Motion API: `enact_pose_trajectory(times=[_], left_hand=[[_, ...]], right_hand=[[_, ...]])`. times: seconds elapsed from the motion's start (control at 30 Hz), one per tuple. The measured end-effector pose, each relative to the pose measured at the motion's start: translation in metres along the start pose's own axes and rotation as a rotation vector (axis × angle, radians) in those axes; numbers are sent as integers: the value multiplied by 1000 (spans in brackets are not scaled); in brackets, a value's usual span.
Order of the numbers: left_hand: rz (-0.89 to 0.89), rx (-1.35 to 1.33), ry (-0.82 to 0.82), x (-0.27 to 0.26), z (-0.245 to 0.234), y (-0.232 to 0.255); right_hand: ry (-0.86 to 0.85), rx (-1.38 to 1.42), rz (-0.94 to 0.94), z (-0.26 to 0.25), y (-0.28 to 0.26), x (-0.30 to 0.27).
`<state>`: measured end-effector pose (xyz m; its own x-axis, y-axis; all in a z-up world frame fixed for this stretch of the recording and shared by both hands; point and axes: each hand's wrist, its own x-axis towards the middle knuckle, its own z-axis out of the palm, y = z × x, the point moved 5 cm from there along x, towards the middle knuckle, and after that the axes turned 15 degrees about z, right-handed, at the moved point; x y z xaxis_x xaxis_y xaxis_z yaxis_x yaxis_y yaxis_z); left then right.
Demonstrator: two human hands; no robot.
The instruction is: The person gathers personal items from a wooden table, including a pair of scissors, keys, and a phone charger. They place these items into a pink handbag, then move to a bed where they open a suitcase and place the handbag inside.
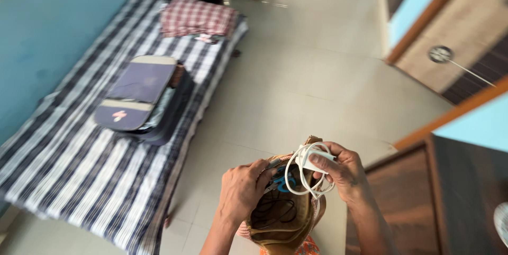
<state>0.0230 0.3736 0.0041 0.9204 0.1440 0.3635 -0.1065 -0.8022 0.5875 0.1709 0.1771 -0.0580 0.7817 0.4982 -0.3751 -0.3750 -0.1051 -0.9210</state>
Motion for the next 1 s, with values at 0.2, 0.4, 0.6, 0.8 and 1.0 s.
enact_pose_trajectory(times=[0.2,0.4,0.6,0.8,1.0], left_hand=[[-284,35,77,17,-36,-73],[-446,77,278,50,-73,-149],[-642,-49,423,66,-113,-218],[-735,-175,532,78,-130,-282],[-721,-248,603,96,-148,-344]], right_hand=[[-76,95,-61,60,-48,79],[-412,457,101,150,-55,164],[-416,77,447,233,-30,225],[-522,-137,400,300,-23,295],[-446,-896,109,363,-19,361]])
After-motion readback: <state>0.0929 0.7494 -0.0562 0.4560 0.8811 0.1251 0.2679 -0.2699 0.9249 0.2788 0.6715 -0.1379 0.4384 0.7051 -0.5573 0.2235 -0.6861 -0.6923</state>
